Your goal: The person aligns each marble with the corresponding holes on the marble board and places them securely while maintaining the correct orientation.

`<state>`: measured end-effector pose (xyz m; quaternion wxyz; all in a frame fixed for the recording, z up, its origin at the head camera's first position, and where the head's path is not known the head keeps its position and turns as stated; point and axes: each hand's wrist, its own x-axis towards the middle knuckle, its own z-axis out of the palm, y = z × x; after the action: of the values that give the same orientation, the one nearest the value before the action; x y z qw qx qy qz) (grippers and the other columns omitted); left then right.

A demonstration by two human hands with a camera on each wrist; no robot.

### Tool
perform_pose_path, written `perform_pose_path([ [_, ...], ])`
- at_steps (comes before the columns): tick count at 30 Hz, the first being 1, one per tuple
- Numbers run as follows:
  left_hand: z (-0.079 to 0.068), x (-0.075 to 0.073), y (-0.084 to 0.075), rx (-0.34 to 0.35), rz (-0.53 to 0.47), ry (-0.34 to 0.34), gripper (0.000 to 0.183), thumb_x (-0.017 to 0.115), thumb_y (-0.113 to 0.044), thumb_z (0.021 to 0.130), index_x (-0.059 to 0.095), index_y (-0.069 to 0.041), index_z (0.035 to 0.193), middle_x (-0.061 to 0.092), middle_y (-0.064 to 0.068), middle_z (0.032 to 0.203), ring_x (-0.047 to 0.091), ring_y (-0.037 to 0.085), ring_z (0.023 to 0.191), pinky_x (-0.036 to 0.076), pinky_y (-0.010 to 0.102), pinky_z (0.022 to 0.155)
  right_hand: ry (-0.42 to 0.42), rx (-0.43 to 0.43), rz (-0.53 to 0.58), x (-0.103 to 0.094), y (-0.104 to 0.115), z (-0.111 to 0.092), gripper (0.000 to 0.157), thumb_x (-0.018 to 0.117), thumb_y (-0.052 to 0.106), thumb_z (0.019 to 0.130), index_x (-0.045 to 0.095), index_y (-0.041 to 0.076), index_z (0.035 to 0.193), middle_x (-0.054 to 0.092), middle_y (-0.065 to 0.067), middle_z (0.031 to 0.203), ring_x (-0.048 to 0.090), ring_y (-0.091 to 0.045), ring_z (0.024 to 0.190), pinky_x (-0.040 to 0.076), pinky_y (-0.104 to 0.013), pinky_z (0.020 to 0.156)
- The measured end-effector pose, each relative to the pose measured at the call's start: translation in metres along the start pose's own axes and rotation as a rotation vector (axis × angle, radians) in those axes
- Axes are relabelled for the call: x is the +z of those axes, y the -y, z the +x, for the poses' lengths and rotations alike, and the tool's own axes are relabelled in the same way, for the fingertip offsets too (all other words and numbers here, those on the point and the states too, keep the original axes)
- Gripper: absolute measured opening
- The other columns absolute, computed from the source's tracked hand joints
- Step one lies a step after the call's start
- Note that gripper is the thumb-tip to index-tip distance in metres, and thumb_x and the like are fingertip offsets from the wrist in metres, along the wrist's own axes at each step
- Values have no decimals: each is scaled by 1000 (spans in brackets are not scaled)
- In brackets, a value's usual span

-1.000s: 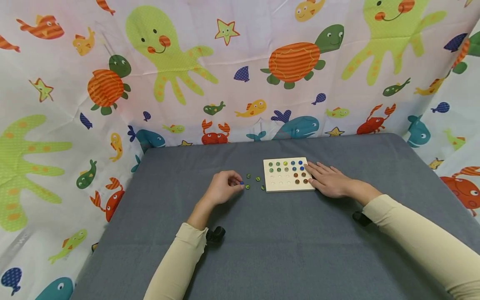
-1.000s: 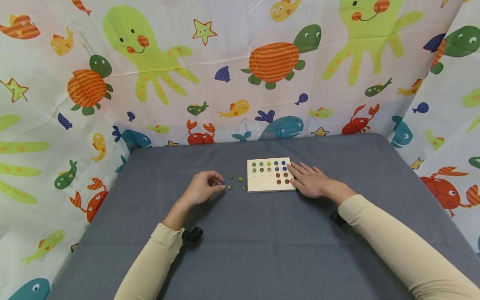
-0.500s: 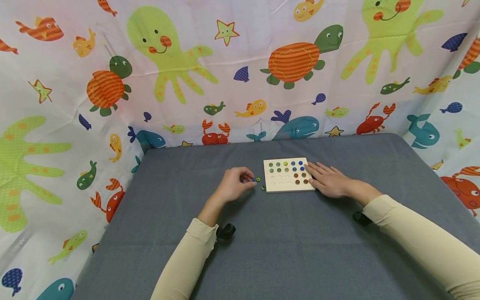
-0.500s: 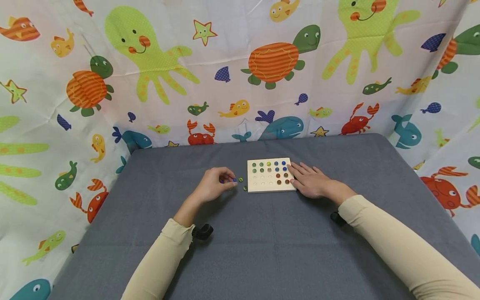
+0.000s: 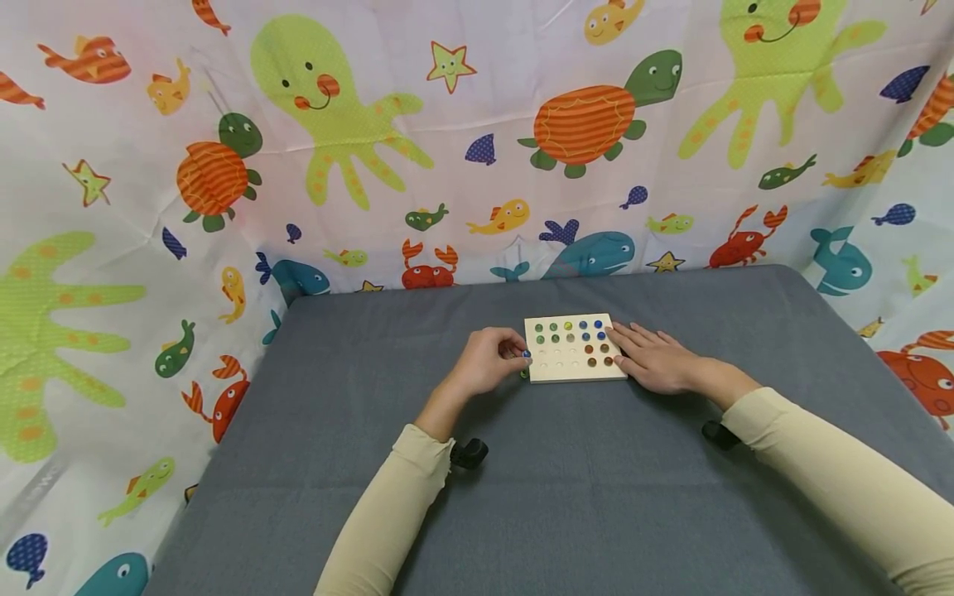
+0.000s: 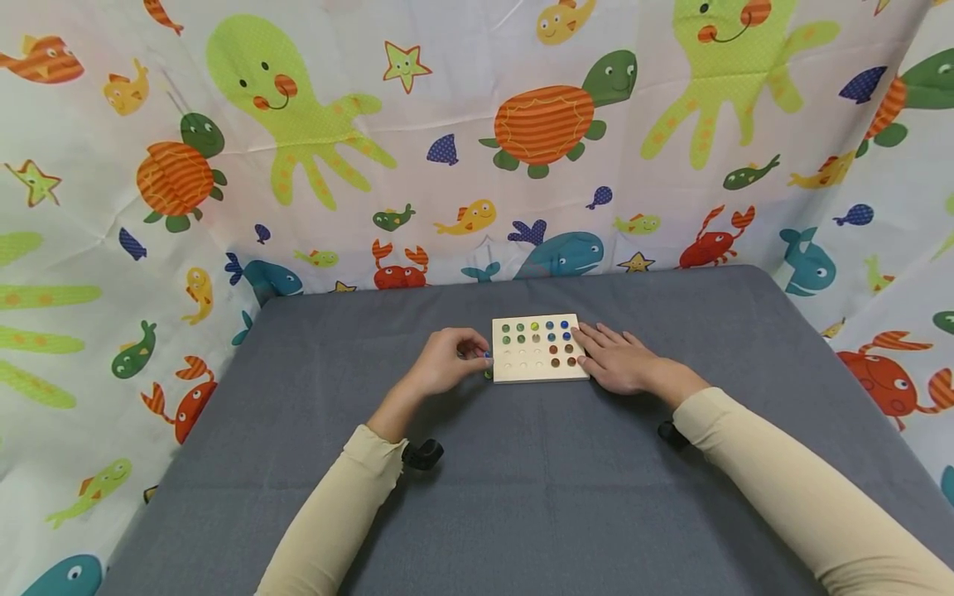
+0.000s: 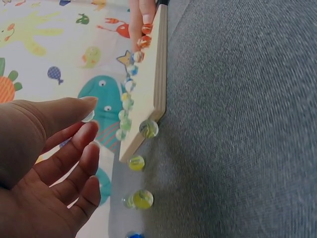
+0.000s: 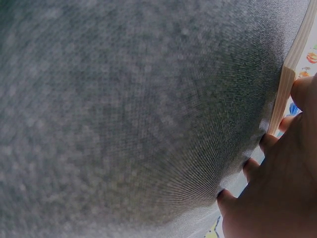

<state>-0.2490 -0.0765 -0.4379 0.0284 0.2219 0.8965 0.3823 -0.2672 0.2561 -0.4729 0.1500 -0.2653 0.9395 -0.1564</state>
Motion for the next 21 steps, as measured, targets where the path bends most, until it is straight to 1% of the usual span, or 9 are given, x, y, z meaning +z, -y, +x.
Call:
perform_pose_path([
  [8,7,8,-4,17,-13,-5,11,76,-12,93,74,-5,101,70,4,88,62,12,77,50,24,71,5,5,1,1,-1,1,66,33,45,111,15,10,165,9,-15,171,7,-45,155,6,-72,116],
  [15,14,16,-8,29,-30,-16,11,78,-10,90,75,-3,99,71,6,88,63,13,76,51,23,71,3,7,5,2,-1,1,65,34,42,111,15,10,165,10,-16,171,7,-45,155,5,-72,116],
  [21,20,24,-12,31,-17,-9,13,78,-11,91,75,-3,100,72,7,89,65,14,77,51,22,71,6,5,7,1,0,0,66,34,44,111,15,10,165,10,-16,171,7,-45,155,5,-72,116],
])
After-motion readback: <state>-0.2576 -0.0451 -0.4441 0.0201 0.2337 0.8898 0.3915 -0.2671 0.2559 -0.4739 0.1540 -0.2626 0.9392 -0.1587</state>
